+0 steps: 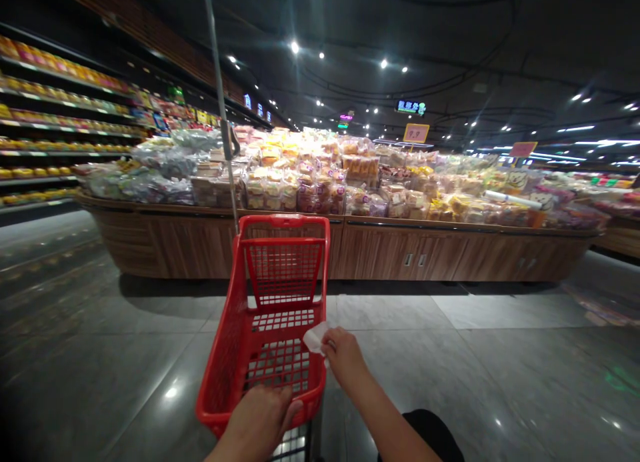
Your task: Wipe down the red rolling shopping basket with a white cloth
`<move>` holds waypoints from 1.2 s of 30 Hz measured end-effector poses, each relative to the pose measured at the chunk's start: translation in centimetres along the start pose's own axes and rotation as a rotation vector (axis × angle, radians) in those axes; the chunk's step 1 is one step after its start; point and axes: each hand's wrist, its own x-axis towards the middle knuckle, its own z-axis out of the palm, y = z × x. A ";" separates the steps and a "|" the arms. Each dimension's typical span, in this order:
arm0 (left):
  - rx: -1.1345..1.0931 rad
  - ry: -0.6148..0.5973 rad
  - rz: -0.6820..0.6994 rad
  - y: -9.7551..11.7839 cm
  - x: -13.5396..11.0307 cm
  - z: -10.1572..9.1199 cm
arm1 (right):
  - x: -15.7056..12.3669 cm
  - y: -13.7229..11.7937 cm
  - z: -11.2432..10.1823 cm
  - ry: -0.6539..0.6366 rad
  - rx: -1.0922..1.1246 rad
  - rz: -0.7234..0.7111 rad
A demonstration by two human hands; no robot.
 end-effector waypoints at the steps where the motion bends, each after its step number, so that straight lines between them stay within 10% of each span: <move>1: 0.002 0.003 0.009 -0.1 0.0 0.0 | 0.7 0.0 0.1 0.038 -0.020 -0.005; 9: 0.009 -0.009 0.044 -2.0 -0.5 0.5 | -0.7 0.2 -0.1 -0.170 0.108 -0.077; 16: 0.035 0.006 0.057 -3.0 -0.5 0.7 | 1.6 -0.4 0.3 0.036 -0.042 -0.064; 23: 0.014 0.033 0.104 -4.1 -1.1 0.6 | -0.2 -1.1 0.2 -0.184 0.072 -0.139; 30: 0.028 0.017 0.112 -5.8 -1.8 0.2 | 1.3 -1.3 1.2 0.059 -0.006 -0.083; 36: 0.023 0.024 0.137 -7.4 -2.4 -0.1 | -0.7 -2.6 2.3 -0.116 0.103 -0.198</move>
